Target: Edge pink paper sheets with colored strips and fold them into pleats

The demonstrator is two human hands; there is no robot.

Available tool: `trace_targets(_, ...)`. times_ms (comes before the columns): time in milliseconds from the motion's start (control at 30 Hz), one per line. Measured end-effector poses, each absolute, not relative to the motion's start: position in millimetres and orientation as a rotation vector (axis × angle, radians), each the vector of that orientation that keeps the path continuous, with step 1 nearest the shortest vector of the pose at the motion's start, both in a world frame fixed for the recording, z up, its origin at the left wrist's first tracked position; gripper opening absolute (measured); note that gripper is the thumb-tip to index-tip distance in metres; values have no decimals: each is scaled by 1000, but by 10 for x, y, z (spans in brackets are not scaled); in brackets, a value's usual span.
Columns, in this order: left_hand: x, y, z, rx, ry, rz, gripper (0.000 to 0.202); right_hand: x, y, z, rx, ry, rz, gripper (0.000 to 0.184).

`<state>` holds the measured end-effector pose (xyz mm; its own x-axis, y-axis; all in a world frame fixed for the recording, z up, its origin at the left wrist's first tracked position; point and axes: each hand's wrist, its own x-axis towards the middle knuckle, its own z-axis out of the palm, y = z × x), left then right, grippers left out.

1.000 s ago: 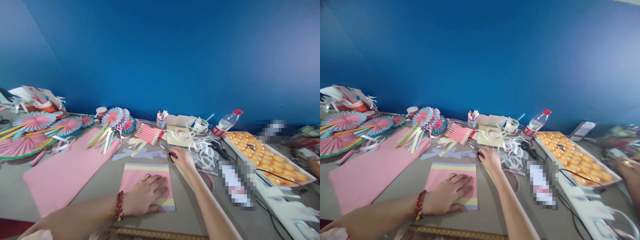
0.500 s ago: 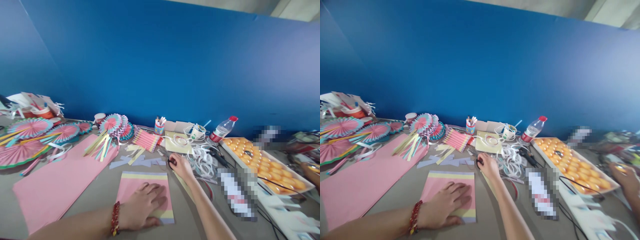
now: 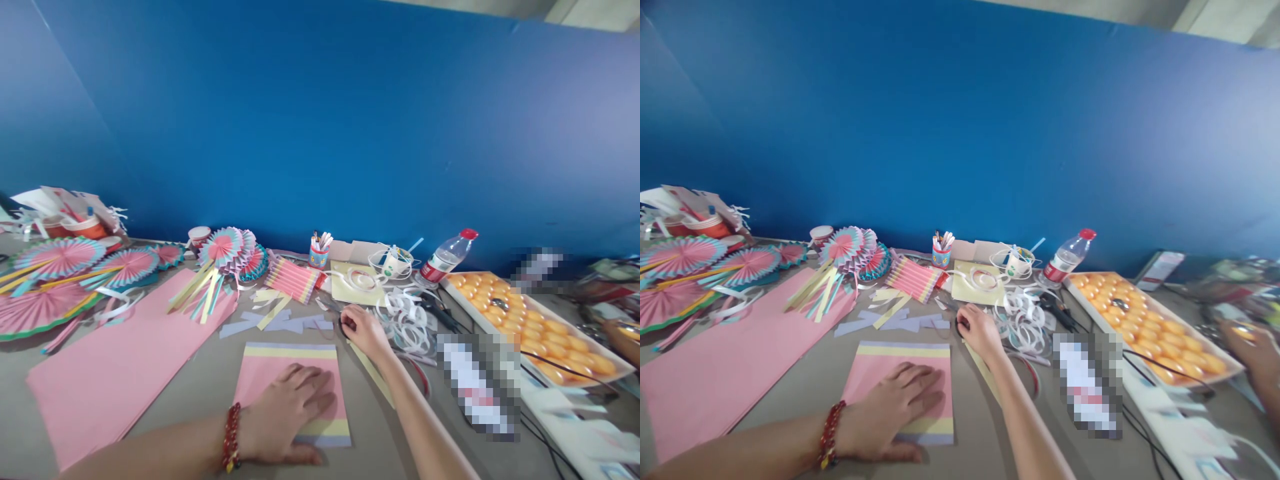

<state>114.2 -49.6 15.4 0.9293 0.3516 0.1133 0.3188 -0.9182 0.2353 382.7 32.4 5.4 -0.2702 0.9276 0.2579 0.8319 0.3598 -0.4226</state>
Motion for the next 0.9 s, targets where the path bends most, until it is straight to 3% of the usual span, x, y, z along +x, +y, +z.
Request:
trace_targets(700,1160,-500,148,2837,502,235,74,3747,154,191,-1378,-2238,267,13)
trace_targets(900,1013,-104,402,2703,749,497,40,3581,37,202,-1254,-2351,347,15)
